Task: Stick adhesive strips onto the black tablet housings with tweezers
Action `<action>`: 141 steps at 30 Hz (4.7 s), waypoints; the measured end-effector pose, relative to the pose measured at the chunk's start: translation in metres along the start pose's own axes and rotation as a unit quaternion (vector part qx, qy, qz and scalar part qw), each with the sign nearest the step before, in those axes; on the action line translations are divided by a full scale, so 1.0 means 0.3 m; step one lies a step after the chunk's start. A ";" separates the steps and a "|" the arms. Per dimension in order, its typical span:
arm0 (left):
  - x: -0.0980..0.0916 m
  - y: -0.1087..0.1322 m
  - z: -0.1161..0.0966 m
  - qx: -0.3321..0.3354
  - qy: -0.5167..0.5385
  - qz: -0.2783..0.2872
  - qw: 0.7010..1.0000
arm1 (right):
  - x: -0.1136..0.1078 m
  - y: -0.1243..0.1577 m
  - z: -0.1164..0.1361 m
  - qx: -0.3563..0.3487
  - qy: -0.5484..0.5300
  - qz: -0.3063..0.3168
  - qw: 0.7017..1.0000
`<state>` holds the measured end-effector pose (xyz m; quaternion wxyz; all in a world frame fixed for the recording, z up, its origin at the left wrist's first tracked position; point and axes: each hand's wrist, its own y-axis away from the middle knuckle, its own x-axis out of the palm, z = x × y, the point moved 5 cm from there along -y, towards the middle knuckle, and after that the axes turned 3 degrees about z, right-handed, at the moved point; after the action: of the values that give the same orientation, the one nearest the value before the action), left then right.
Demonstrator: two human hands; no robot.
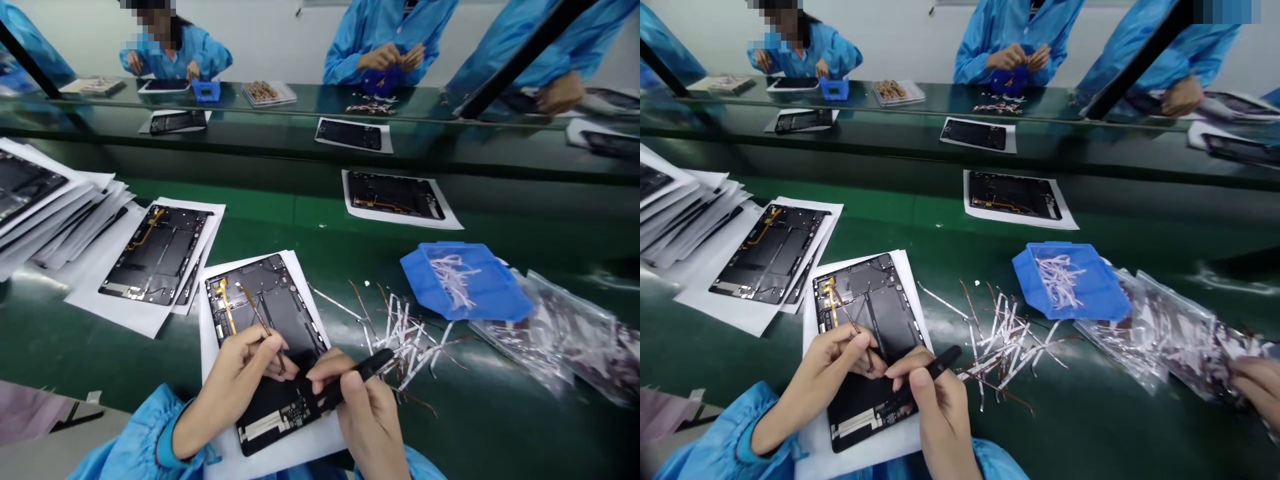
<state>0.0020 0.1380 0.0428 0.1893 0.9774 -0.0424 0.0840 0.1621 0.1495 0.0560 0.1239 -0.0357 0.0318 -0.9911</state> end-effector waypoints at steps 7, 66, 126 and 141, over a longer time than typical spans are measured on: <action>-0.014 0.014 0.026 -0.009 -0.024 -0.011 1.000 | 0.022 -0.020 -0.041 0.036 -0.030 0.001 0.999; -0.190 0.229 0.164 0.182 -0.389 -0.221 0.876 | 0.220 0.009 -0.142 0.139 0.077 -0.002 0.987; -0.177 0.221 0.180 0.194 -0.488 -0.210 0.824 | 0.224 -0.008 -0.144 0.148 0.046 0.022 0.988; -0.193 0.237 0.204 0.152 -0.449 -0.160 0.866 | 0.238 -0.002 -0.074 0.055 -0.008 0.079 0.995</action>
<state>-0.0539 0.0522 0.0021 0.0097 0.9194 0.0473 -0.3905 0.0912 0.1336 0.0385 0.2039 -0.0337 -0.0207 -0.9782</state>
